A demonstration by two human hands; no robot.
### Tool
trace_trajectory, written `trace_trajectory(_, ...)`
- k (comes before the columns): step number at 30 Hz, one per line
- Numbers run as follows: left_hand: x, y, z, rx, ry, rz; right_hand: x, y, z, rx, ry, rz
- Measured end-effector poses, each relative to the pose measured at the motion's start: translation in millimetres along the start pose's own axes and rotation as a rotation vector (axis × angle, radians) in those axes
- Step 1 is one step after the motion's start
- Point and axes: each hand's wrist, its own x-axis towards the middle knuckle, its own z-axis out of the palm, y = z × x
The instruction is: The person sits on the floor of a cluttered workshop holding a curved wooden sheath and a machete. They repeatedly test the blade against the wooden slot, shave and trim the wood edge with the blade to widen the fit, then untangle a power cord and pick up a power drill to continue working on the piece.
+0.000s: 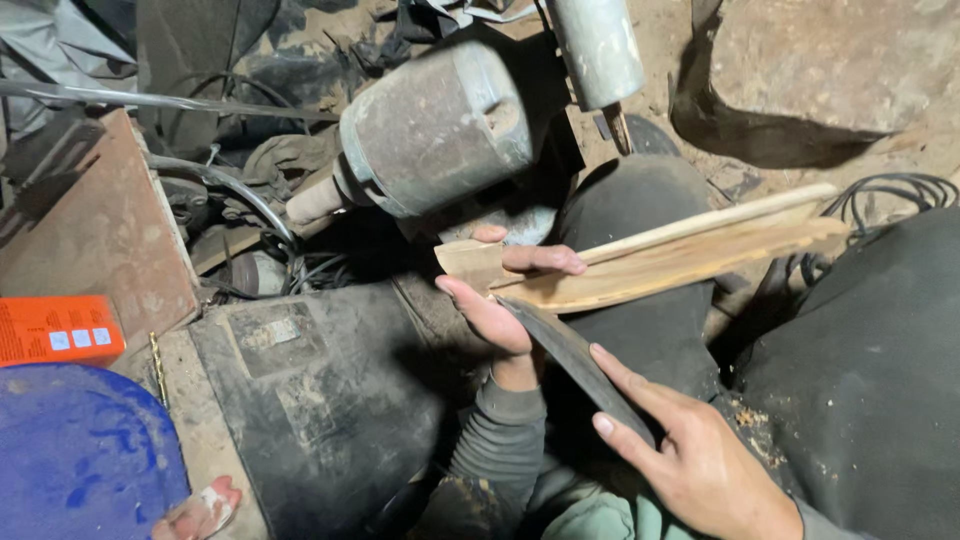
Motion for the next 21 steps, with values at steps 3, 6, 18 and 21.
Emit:
trace_trajectory(3, 1.9, -2.8, -0.5, 0.141, 0.016, 0.034, -0.4, 2.4, 0.7, -0.034, -0.190, 0.618)
trace_trajectory(6, 1.5, -6.5, -3.2, 0.063, 0.024, 0.022, -0.1, 2.8, 2.0, -0.058, -0.069, 0.411)
trace_trajectory(18, 1.3, -12.9, -21.4, -0.276, 0.034, -0.101, -17.8, 5.2, -15.1, -0.149, -0.049, 0.407)
trace_trajectory(21, 3.0, -4.4, -19.3, -0.159, 0.049, -0.066, -17.6, 6.1, -16.5, -0.133, -0.127, 0.443)
